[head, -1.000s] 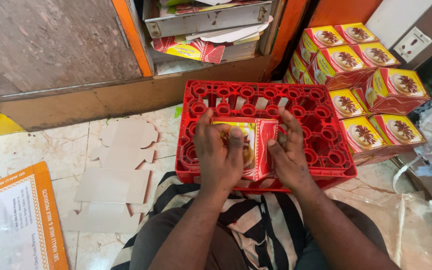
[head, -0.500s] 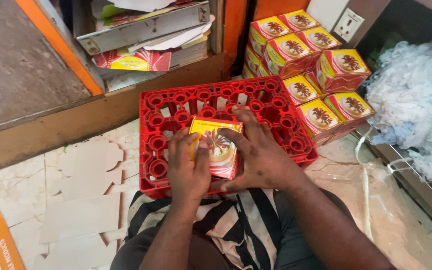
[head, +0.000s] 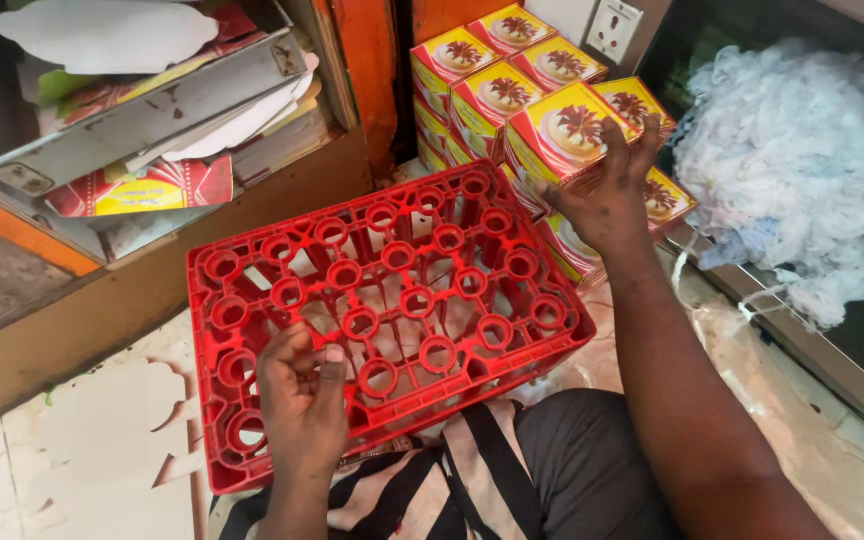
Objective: The person folds pre-cut cardboard sheets into sweet boxes by hand while sitting on the floor, stacking them on a red plastic crate.
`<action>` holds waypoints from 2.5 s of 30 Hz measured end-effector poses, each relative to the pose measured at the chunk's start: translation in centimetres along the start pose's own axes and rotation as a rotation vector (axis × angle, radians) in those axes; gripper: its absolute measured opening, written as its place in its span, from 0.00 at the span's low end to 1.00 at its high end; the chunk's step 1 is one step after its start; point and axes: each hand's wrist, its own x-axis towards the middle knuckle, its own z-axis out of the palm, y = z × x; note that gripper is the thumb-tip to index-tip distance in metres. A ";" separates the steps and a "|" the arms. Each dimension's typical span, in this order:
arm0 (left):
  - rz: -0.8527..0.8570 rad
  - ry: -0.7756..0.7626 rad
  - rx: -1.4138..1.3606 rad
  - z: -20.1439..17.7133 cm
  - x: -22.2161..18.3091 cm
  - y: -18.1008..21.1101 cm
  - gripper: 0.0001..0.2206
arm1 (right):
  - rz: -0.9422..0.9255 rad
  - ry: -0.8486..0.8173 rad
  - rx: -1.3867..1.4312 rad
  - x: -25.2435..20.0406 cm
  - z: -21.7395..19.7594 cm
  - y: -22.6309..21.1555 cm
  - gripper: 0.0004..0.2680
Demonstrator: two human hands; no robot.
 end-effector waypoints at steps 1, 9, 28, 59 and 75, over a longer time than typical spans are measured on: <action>0.034 -0.001 0.062 0.2 0.0 0.1 0.21 | -0.050 -0.017 -0.123 -0.1 1.6 1.3 0.44; 0.172 0.016 0.364 1.0 1.0 1.2 0.16 | -0.342 0.058 -0.214 -2.3 3.6 4.4 0.44; 0.443 -0.129 1.235 -1.6 -1.7 1.3 0.18 | 0.113 -0.550 0.131 -10.9 -1.0 -6.0 0.28; 0.439 0.043 1.281 -3.5 -0.1 -0.6 0.12 | 0.534 0.629 1.186 9.2 9.3 18.7 0.27; 0.435 0.049 1.264 -3.2 -0.2 -0.7 0.13 | 0.550 0.521 1.069 8.2 10.2 9.7 0.33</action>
